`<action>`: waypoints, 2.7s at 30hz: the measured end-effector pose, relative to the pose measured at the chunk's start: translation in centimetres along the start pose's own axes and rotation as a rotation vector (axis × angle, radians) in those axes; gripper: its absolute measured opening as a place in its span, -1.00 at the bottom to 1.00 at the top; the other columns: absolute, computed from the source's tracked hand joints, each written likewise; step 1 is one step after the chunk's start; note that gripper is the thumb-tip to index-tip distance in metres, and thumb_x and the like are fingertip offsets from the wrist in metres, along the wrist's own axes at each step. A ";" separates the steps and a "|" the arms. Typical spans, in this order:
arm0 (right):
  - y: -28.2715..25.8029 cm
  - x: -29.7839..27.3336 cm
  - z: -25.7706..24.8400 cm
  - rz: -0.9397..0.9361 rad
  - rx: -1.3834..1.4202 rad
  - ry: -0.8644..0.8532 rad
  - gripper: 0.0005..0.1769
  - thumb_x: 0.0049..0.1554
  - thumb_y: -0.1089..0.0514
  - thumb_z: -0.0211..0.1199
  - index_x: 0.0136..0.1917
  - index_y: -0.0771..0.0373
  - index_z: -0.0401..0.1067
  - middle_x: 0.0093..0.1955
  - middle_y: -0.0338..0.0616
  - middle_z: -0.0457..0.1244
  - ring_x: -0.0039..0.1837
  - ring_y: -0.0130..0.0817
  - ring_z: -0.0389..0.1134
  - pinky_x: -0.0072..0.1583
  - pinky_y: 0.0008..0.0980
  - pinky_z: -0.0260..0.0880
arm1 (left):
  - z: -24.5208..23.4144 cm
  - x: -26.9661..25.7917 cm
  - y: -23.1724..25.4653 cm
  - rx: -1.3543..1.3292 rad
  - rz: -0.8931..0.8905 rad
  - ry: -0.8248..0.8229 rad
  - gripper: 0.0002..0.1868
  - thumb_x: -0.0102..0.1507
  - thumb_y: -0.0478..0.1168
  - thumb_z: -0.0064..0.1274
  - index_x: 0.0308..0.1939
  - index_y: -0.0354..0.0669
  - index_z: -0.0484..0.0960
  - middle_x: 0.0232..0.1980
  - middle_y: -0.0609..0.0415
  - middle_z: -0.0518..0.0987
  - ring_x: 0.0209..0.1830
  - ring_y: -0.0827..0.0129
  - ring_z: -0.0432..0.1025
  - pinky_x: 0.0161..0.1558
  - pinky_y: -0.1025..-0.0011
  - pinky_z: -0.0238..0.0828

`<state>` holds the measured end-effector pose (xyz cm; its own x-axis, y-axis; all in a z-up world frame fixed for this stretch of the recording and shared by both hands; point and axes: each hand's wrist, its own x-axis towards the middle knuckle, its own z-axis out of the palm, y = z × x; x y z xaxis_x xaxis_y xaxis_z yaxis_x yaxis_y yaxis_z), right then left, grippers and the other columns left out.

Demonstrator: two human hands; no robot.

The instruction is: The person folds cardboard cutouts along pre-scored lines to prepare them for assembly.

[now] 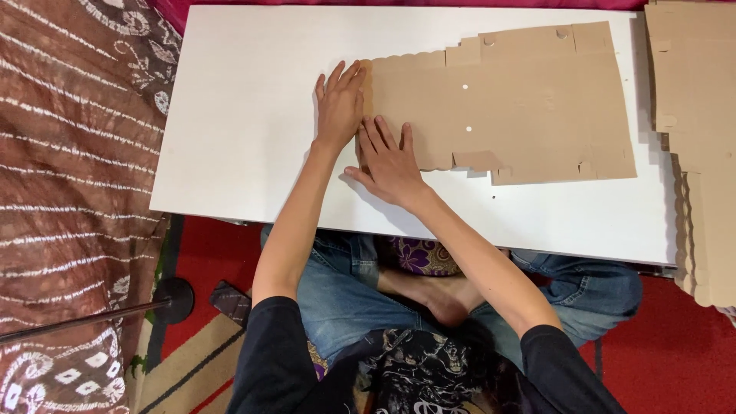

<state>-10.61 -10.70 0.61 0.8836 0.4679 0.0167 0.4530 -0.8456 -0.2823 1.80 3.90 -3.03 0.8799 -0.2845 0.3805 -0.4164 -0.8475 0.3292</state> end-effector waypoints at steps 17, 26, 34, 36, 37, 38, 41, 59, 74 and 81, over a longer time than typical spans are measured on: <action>-2.9 -5.8 2.3 -0.051 -0.122 0.173 0.05 0.29 -0.52 -0.21 0.64 0.40 -0.09 0.72 0.10 -0.18 0.72 -0.07 -0.26 0.52 0.42 -0.29 | -1.6 0.7 -1.6 -0.027 0.143 0.030 -0.64 0.41 -0.21 -0.09 0.27 -0.06 0.61 0.36 0.16 0.50 0.37 0.15 0.25 0.37 -0.07 -0.01; -1.5 -0.4 0.5 0.065 0.004 -0.006 0.04 0.29 -0.51 -0.38 0.65 0.37 -0.19 0.74 0.05 -0.30 0.73 -0.06 -0.37 0.46 0.58 -0.49 | -2.2 0.4 -1.2 -0.116 0.095 0.000 -0.62 0.42 -0.24 -0.13 0.30 -0.08 0.58 0.41 0.19 0.51 0.45 0.15 0.19 0.45 -0.06 -0.11; 1.5 5.6 -1.7 0.135 0.065 -0.109 -0.04 0.29 -0.45 -0.51 0.70 0.21 -0.34 0.77 -0.13 -0.43 0.74 -0.11 -0.52 0.48 0.54 -0.67 | -0.6 0.8 -2.3 -0.110 0.106 0.036 -0.64 0.45 -0.22 -0.15 0.28 -0.05 0.62 0.38 0.19 0.53 0.42 0.16 0.23 0.44 0.01 -0.07; 2.0 6.1 -0.6 0.103 0.009 -0.035 0.00 0.29 -0.48 -0.47 0.69 0.27 -0.28 0.76 -0.08 -0.41 0.74 -0.08 -0.49 0.47 0.59 -0.61 | -0.5 0.6 -2.3 -0.085 0.104 0.051 -0.63 0.42 -0.27 -0.11 0.27 -0.02 0.63 0.36 0.24 0.55 0.41 0.19 0.25 0.43 0.04 -0.05; 1.7 5.6 -0.3 0.103 0.009 -0.040 0.00 0.29 -0.48 -0.47 0.69 0.27 -0.28 0.76 -0.08 -0.41 0.74 -0.08 -0.49 0.47 0.59 -0.61 | -0.7 0.6 -2.2 -0.087 0.100 0.049 -0.63 0.42 -0.27 -0.11 0.27 -0.02 0.63 0.36 0.24 0.55 0.41 0.19 0.25 0.43 0.04 -0.05; 1.4 5.1 0.0 0.098 -0.006 -0.024 0.03 0.28 -0.51 -0.46 0.69 0.28 -0.29 0.76 -0.07 -0.40 0.74 -0.10 -0.49 0.47 0.58 -0.62 | -1.0 0.6 -2.1 -0.086 0.093 0.035 -0.63 0.41 -0.28 -0.11 0.28 -0.02 0.62 0.38 0.24 0.54 0.41 0.20 0.24 0.44 0.03 -0.06; 0.6 2.9 0.0 0.054 -0.024 0.005 0.04 0.28 -0.52 -0.40 0.68 0.31 -0.29 0.76 -0.02 -0.35 0.74 -0.07 -0.45 0.47 0.59 -0.56 | -1.3 0.6 -1.9 -0.097 0.087 0.022 -0.61 0.40 -0.31 -0.12 0.29 -0.01 0.61 0.38 0.24 0.53 0.43 0.20 0.23 0.45 0.02 -0.08; -1.4 -3.3 1.4 -0.021 -0.052 0.051 0.00 0.30 -0.49 -0.29 0.66 0.32 -0.13 0.74 0.01 -0.25 0.73 -0.06 -0.32 0.46 0.58 -0.45 | -1.2 0.4 -1.7 -0.091 0.096 0.009 -0.58 0.39 -0.37 -0.12 0.30 -0.04 0.58 0.41 0.22 0.50 0.44 0.15 0.21 0.45 -0.02 -0.10; 1.4 7.0 -3.2 0.130 0.078 -0.133 0.08 0.22 -0.55 -0.45 0.69 0.26 -0.31 0.76 -0.11 -0.46 0.74 -0.07 -0.53 0.46 0.57 -0.69 | -1.0 0.5 -2.7 -0.180 0.065 -0.007 -0.34 0.24 -0.60 -0.26 0.34 -0.02 0.56 0.40 0.24 0.52 0.45 0.23 0.22 0.47 0.05 -0.09; 1.3 4.5 -1.6 0.052 0.032 -0.058 0.09 0.24 -0.57 -0.44 0.69 0.28 -0.36 0.77 -0.08 -0.39 0.74 -0.09 -0.50 0.47 0.55 -0.67 | -2.7 0.5 -1.0 -0.187 0.047 -0.008 -0.61 0.48 -0.16 -0.22 0.32 -0.06 0.58 0.40 0.21 0.52 0.46 0.23 0.20 0.45 0.04 -0.11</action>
<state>-5.83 -10.08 1.81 0.8971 0.4386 -0.0542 0.4020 -0.8609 -0.3118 2.00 5.79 -0.85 0.8600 -0.3260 0.3926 -0.4917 -0.7352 0.4666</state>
